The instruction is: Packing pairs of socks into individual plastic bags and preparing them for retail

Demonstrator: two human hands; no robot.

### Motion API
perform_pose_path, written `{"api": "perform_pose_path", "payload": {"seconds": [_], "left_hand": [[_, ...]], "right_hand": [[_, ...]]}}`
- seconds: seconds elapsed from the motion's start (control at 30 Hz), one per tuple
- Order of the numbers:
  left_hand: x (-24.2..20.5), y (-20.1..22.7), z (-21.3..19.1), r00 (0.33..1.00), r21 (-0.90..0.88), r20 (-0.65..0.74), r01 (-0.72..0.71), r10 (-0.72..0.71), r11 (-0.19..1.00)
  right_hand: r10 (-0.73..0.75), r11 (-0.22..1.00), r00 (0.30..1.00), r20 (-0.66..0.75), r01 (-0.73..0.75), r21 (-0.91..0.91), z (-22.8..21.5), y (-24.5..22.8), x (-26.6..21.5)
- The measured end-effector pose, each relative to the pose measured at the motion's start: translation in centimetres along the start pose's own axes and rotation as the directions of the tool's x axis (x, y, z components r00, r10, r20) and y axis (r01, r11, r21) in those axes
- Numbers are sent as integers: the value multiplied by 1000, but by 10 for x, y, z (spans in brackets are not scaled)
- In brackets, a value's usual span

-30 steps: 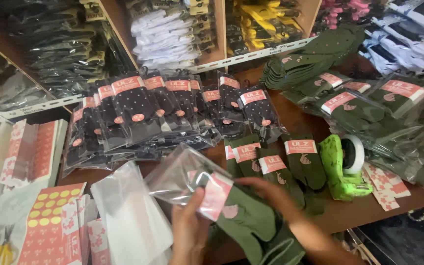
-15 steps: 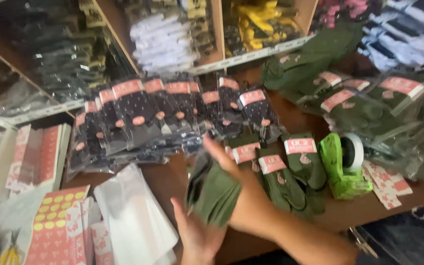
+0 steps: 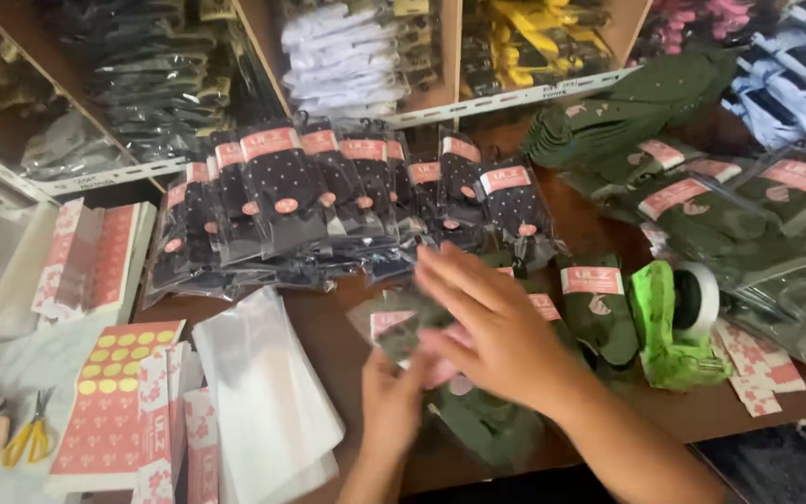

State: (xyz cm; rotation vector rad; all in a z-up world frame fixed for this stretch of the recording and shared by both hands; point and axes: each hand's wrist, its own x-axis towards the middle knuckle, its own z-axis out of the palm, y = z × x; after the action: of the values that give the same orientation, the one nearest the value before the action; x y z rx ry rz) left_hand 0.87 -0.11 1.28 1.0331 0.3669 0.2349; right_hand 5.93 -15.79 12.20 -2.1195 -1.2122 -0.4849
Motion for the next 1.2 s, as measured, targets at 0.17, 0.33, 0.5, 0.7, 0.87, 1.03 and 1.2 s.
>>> {"api": "perform_pose_path", "payload": {"seconds": [0.17,0.33,0.5,0.7,0.87,1.03,1.2], "left_hand": [[-16,9,6,919,265,191,-388,346,883],[-18,16,1,910,501,278,-411,307,762],[-12,75,-8,816,554,570,-469,98,687],[-7,74,-35,960,-127,-231,-191,159,973],[46,51,-64,903,3,-188,-393,386,920],[-50,97,42,670,218,641,-626,374,749],[-35,50,47,978,534,188,-178,89,826]], "right_hand": [[51,994,949,-312,-77,-74,46,12,-9],[-19,994,946,-324,-16,-105,41,19,-29],[-60,997,994,-91,65,51,45,21,-65],[427,797,898,103,-428,426,-7,15,-82],[400,613,915,50,-308,727,-51,33,-140],[595,40,802,-59,44,998,-45,21,-150],[408,418,910,-67,-121,900,-64,12,-55]]}}
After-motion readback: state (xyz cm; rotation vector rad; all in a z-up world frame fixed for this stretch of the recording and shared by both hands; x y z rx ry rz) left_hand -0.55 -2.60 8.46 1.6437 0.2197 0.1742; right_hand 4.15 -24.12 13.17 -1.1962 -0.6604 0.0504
